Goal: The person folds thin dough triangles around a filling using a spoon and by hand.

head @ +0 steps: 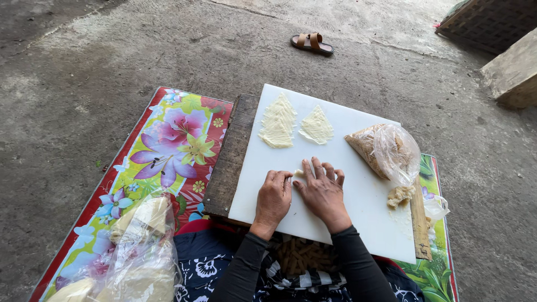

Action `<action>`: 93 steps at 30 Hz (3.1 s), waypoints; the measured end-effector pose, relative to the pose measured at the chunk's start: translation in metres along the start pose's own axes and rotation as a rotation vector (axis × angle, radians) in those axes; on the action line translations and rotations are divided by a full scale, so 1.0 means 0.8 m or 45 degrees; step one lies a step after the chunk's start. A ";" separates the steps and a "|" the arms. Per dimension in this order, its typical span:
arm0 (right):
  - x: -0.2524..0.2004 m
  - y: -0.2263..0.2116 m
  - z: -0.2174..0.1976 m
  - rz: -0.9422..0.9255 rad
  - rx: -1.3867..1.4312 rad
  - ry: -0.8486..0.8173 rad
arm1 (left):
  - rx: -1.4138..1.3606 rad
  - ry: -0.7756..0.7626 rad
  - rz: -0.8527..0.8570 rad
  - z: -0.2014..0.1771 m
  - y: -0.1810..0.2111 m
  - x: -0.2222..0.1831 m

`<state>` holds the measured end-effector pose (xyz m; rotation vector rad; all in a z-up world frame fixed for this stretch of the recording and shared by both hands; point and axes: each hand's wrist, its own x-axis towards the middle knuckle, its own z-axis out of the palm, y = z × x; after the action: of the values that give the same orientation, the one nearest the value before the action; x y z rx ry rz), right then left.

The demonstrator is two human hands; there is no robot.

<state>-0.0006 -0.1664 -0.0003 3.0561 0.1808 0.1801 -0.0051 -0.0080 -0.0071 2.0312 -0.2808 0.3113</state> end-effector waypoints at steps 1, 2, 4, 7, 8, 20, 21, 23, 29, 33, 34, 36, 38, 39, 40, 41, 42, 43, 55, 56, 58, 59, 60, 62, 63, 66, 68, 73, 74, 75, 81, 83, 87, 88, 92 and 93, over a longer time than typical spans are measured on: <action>0.005 0.003 0.001 -0.009 0.017 0.008 | -0.003 -0.003 -0.014 0.000 0.000 0.000; 0.010 0.006 0.002 -0.017 0.035 0.016 | -0.006 -0.005 -0.027 0.000 0.001 0.000; 0.013 0.011 0.003 -0.022 0.099 0.032 | 0.016 -0.015 -0.026 0.001 0.001 0.000; 0.012 0.013 0.002 -0.020 0.213 0.081 | 0.033 -0.013 -0.020 0.001 0.001 0.000; 0.010 0.012 0.001 -0.024 0.231 0.118 | 0.036 -0.010 -0.016 0.002 0.001 0.000; 0.008 0.024 0.010 -0.022 0.628 0.388 | 0.068 -0.035 -0.029 0.000 0.007 -0.001; 0.008 0.023 0.010 -0.034 0.589 0.410 | 0.070 -0.034 -0.035 0.000 0.006 -0.001; 0.014 0.019 0.009 -0.012 0.576 0.414 | 0.074 -0.034 -0.045 0.001 0.005 -0.001; 0.011 0.012 0.001 -0.017 0.594 0.364 | 0.028 0.015 -0.028 -0.001 0.006 -0.001; -0.062 0.006 -0.012 -0.124 0.803 0.473 | -0.105 0.170 0.016 -0.005 0.005 -0.001; -0.086 0.001 -0.018 -0.179 0.788 0.538 | -0.153 0.198 -0.011 -0.006 0.003 -0.001; -0.128 -0.009 -0.034 -0.217 0.775 0.462 | -0.200 0.231 -0.051 -0.008 -0.001 0.001; -0.152 -0.015 -0.053 -0.238 0.757 0.460 | -0.202 0.246 -0.086 -0.005 -0.004 0.000; -0.155 -0.019 -0.061 -0.249 0.746 0.464 | -0.217 0.267 -0.062 -0.005 -0.005 -0.001; -0.150 -0.021 -0.066 -0.229 0.753 0.492 | -0.231 0.287 -0.038 -0.005 -0.006 -0.002; -0.139 -0.022 -0.069 -0.222 0.760 0.523 | -0.243 0.321 -0.012 -0.005 -0.007 -0.002; -0.128 -0.023 -0.070 -0.216 0.767 0.554 | -0.281 0.332 -0.043 -0.003 -0.006 -0.003; -0.111 -0.024 -0.068 -0.253 0.763 0.572 | -0.312 0.351 -0.074 -0.004 -0.006 -0.004; 0.123 -0.043 0.010 -0.297 0.651 0.602 | -0.397 0.402 -0.212 -0.004 -0.007 -0.002; 0.127 -0.045 0.011 -0.273 0.672 0.593 | -0.393 0.407 -0.207 -0.004 -0.008 -0.002; 0.124 -0.049 0.011 -0.220 0.710 0.570 | -0.365 0.404 -0.148 -0.004 -0.011 -0.001; 0.122 -0.050 0.007 -0.241 0.749 0.621 | -0.350 0.397 -0.121 -0.004 -0.012 0.001; 0.118 -0.050 0.000 -0.262 0.787 0.672 | -0.326 0.389 -0.114 -0.002 -0.012 0.003; 0.095 -0.047 -0.017 -0.266 0.877 0.650 | -0.266 0.363 -0.102 -0.001 -0.013 0.001; 0.074 -0.036 -0.028 -0.252 0.918 0.579 | -0.238 0.338 -0.127 0.000 -0.014 0.004; -0.019 0.006 -0.057 -0.281 0.848 0.524 | -0.158 0.264 -0.213 0.002 -0.016 0.016; -0.081 0.029 -0.060 -0.058 0.779 0.589 | -0.107 0.209 -0.280 0.002 -0.025 0.033; -0.160 0.080 -0.018 0.506 0.873 0.660 | 0.355 0.292 -0.239 0.009 -0.060 0.116; -0.162 0.088 -0.011 0.584 0.878 0.712 | 0.429 0.316 -0.170 0.010 -0.066 0.131; -0.161 0.094 -0.004 0.629 0.911 0.716 | 0.505 0.342 -0.103 0.011 -0.071 0.148; -0.151 0.096 0.003 0.768 0.948 0.684 | 0.621 0.092 -0.371 0.015 -0.075 0.184; -0.152 0.094 0.001 0.771 0.943 0.686 | 0.597 0.114 -0.393 0.017 -0.079 0.188; -0.152 0.093 -0.001 0.785 0.959 0.646 | 0.655 0.186 -0.293 0.026 -0.089 0.202; -0.152 0.092 -0.001 0.767 0.947 0.663 | 0.700 0.211 -0.242 0.027 -0.089 0.204; -0.150 0.092 -0.001 0.744 0.920 0.674 | 0.601 0.228 -0.243 0.035 -0.087 0.207; -0.151 0.091 -0.001 0.749 0.913 0.661 | 0.480 0.201 -0.288 0.036 -0.088 0.208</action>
<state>-0.1112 -0.2533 -0.0071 3.5590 -0.8117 1.1717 0.1770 -0.0124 -0.0225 2.3660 0.1157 0.4027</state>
